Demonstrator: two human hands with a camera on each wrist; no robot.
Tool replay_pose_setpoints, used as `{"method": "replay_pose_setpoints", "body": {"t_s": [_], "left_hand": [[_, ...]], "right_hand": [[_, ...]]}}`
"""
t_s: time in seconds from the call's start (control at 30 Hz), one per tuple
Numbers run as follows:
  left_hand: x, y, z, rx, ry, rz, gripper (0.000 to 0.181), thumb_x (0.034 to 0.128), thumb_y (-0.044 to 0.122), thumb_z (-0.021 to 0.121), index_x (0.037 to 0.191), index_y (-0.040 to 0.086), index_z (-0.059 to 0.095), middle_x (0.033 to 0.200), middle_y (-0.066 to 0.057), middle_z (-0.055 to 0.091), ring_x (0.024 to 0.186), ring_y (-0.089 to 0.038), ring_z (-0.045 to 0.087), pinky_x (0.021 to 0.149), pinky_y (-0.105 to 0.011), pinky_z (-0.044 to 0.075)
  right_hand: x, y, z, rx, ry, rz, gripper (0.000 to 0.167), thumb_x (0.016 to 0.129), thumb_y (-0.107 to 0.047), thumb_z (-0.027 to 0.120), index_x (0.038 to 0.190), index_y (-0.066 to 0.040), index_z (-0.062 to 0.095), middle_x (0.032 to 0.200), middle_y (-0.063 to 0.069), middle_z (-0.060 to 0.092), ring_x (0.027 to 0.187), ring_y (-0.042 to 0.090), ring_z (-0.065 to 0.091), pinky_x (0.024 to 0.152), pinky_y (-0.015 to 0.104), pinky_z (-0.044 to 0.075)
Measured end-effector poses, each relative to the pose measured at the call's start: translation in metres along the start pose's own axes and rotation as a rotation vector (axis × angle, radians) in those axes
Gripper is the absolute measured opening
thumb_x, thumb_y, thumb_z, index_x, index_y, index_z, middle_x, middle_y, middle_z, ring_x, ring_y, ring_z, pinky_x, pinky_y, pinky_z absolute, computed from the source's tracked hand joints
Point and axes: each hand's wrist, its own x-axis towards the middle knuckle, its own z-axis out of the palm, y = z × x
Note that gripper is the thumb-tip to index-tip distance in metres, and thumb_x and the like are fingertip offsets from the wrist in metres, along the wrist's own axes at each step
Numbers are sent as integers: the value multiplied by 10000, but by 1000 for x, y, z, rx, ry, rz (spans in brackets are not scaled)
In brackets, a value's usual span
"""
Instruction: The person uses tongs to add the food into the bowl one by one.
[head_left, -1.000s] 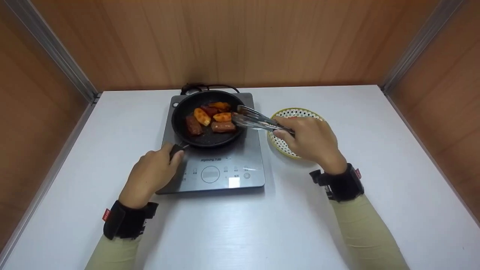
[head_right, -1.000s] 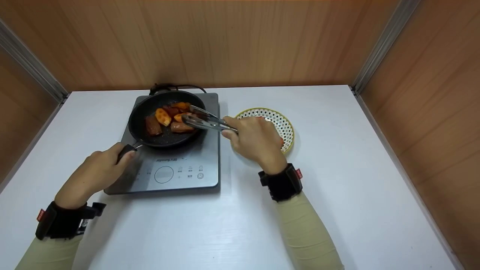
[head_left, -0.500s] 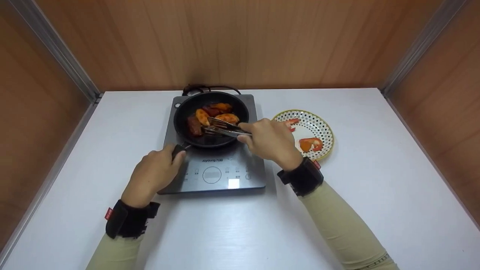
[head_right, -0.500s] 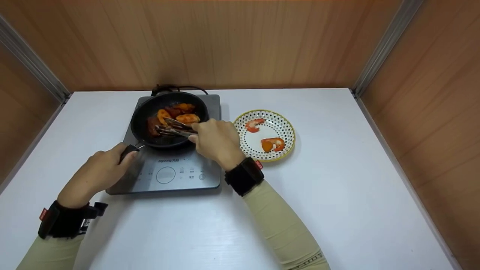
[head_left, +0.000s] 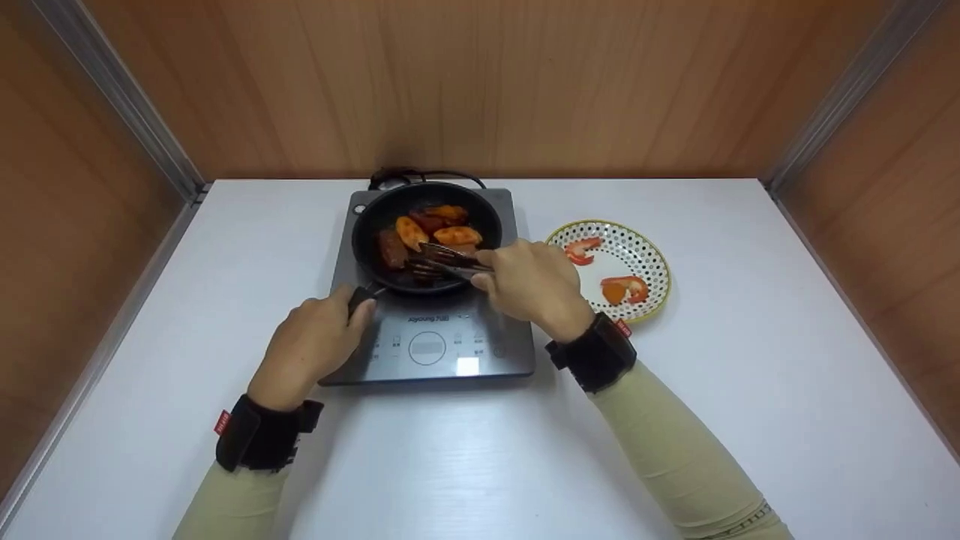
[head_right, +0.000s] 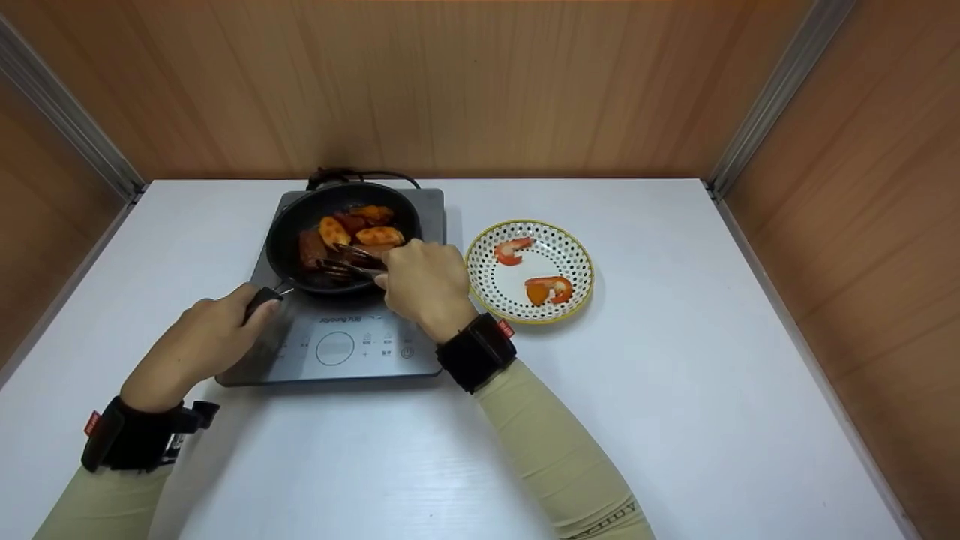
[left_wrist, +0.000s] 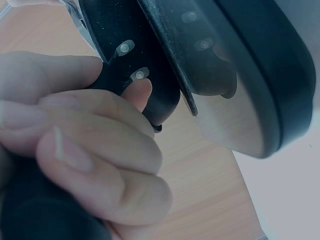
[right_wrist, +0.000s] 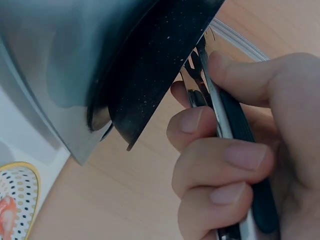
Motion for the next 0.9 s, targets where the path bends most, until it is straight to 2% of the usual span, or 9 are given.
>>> {"method": "replay_pose_setpoints", "body": {"t_s": [0.2, 0.37, 0.5, 0.67, 0.9], "left_hand": [[0, 0, 0, 2, -6, 2, 326, 1132, 346, 501, 1043, 39, 564, 737, -99, 554, 658, -258, 543, 547, -366, 375], [0, -1, -1, -1, -13, -4, 337, 1134, 355, 491, 1069, 33, 567, 754, -110, 574, 664, -261, 554, 550, -369, 385], [0, -1, 0, -4, -19, -8, 339, 1136, 352, 489, 1081, 28, 572, 757, -108, 576, 667, -258, 556, 551, -368, 388], [0, 1, -1, -16, -19, -2, 333, 1136, 348, 490, 1046, 38, 572, 736, -88, 560, 651, -246, 541, 544, -363, 374], [0, 1, -1, -19, -21, 0, 342, 1138, 359, 483, 1038, 44, 569, 740, -86, 562, 652, -245, 540, 544, -364, 373]], "right_hand": [[0, -2, 0, -58, -1, -1, 433, 1056, -498, 620, 1459, -344, 652, 779, 38, 636, 701, 217, 635, 538, 394, 472], [-1, -5, 1, -108, 54, -36, 429, 1035, -491, 668, 1436, -339, 673, 649, 9, 539, 611, 212, 596, 488, 371, 450], [0, -5, 1, -120, 88, -61, 421, 1019, -480, 702, 1409, -323, 698, 686, 33, 595, 604, 231, 610, 484, 385, 465], [-2, -4, 0, -129, 96, -71, 396, 1018, -458, 709, 1388, -317, 711, 732, 51, 649, 646, 275, 663, 525, 419, 506], [-2, -5, 2, -146, 129, -91, 289, 1019, -434, 709, 1260, -287, 775, 736, 57, 669, 618, 279, 651, 517, 440, 509]]}}
